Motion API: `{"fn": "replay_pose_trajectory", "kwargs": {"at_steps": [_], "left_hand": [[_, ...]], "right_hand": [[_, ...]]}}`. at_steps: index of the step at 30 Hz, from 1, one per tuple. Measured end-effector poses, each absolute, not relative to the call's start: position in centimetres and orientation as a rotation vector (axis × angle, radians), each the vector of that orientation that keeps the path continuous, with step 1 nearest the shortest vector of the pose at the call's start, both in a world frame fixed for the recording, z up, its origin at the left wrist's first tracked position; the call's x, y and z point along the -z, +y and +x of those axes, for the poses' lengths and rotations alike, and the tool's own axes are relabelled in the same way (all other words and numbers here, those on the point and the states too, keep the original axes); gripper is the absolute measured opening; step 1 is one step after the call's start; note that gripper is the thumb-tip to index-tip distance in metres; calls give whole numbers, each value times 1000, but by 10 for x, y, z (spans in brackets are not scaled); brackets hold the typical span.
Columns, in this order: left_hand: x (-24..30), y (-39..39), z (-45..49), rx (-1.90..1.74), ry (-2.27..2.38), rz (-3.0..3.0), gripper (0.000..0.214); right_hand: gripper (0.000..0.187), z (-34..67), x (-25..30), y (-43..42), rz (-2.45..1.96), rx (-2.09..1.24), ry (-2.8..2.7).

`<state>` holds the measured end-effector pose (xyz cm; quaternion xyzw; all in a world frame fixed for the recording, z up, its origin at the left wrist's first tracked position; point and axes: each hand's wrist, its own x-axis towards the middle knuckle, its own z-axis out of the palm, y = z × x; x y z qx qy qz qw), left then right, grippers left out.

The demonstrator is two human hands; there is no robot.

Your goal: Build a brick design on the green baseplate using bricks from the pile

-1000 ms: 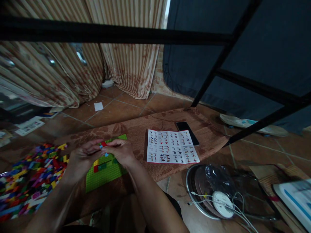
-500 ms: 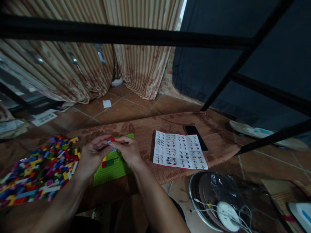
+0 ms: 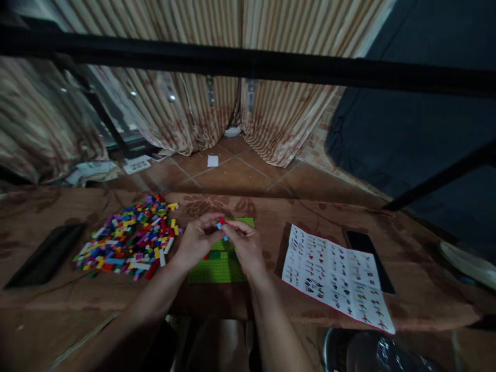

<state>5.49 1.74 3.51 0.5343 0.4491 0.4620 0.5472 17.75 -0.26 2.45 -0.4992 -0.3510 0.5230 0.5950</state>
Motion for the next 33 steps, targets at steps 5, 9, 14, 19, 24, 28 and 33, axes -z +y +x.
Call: {"fn": "replay_pose_trajectory", "kwargs": {"at_steps": [5,9,14,19,24,28,33], "left_hand": [[-34,17,49,-1132,1069,1254,28],[-33,17,40,-1150,1119,1237,33],[-37,15,26,-1151,1111,1220,32],[-35,16,16,-1150,1103,1231,24],[-26,19,16,-1128,1124,1272,23],[-21,19,18,-1117,1138,1330,25],[-24,16,17,-1099,1159,1399,32]], "right_hand": [[30,172,-19,-2,-1233,-1178,-931],[32,165,-17,-2,-1255,-1189,-957],[33,153,-15,0,-1258,-1170,-964],[31,145,-15,2,-1264,-1222,-917],[33,141,-14,4,-1301,-1184,-974],[36,143,-13,4,-1335,-1146,-1035],[36,146,-10,4,-1342,-1147,-1025]]}}
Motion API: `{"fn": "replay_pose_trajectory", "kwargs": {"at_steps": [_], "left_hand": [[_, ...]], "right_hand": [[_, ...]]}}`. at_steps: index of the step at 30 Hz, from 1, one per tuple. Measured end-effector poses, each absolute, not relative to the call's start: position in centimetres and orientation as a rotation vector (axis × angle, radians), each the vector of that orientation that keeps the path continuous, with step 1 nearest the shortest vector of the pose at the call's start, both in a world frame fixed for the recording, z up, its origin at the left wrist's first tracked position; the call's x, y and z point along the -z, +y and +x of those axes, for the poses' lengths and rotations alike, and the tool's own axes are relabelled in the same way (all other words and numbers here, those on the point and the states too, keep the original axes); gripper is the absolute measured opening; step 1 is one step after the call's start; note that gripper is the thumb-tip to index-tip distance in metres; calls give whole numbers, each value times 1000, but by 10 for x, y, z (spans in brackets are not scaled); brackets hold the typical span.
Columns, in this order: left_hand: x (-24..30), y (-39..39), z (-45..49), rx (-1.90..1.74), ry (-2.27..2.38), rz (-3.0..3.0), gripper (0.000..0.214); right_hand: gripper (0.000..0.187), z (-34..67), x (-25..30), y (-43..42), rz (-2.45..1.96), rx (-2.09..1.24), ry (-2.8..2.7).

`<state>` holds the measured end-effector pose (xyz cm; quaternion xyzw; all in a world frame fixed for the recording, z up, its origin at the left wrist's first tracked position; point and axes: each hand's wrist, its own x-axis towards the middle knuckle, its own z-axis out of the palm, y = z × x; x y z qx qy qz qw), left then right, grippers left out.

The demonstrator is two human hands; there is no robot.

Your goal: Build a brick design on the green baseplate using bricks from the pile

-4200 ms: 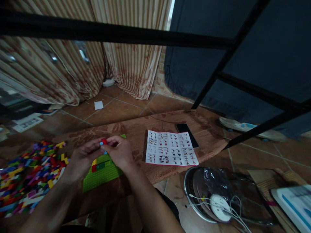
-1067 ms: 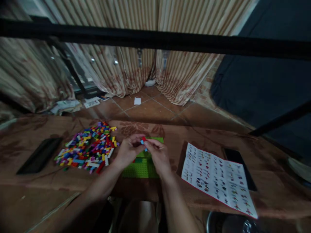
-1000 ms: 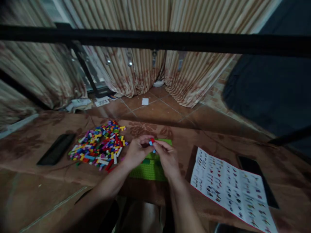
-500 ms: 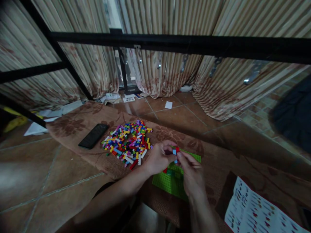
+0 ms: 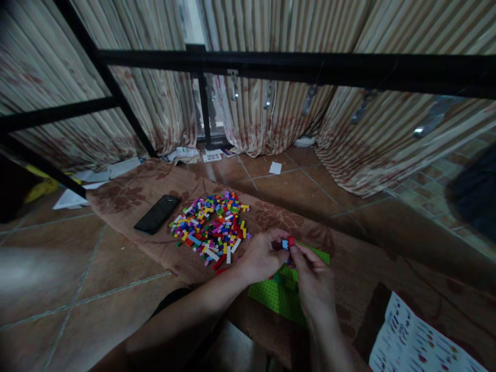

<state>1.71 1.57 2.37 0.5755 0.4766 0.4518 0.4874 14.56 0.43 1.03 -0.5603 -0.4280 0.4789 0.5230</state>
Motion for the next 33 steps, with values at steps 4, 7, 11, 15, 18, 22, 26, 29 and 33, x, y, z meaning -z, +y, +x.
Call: {"fn": "replay_pose_trajectory", "kwargs": {"at_steps": [4,7,11,15,18,22,26,29,33], "left_hand": [[-34,13,12,-1015,1291,1449,37],[-38,14,3,-972,1388,1502,37],[-35,21,-14,-970,1433,1557,39],[-39,23,-30,-848,1521,1706,34],[-46,23,-43,-625,1669,1835,27],[-48,36,-67,-174,1880,1933,31],[-43,48,-88,65,1953,1979,36],[-41,51,-99,162,1967,1980,40],[-40,54,-105,232,2012,1915,41]], "right_hand": [[36,146,-9,4,-1323,-1156,-993],[35,146,-10,3,-1303,-1189,-925],[40,143,-11,4,-1262,-1260,-849],[44,134,-11,2,-1261,-1277,-840],[42,118,-11,-4,-1256,-1304,-884],[33,91,-3,-9,-1250,-1388,-1005],[40,71,6,-16,-1317,-1402,-1205],[40,65,6,-21,-1340,-1318,-1443],[41,60,1,-19,-1451,-1105,-1685]]}}
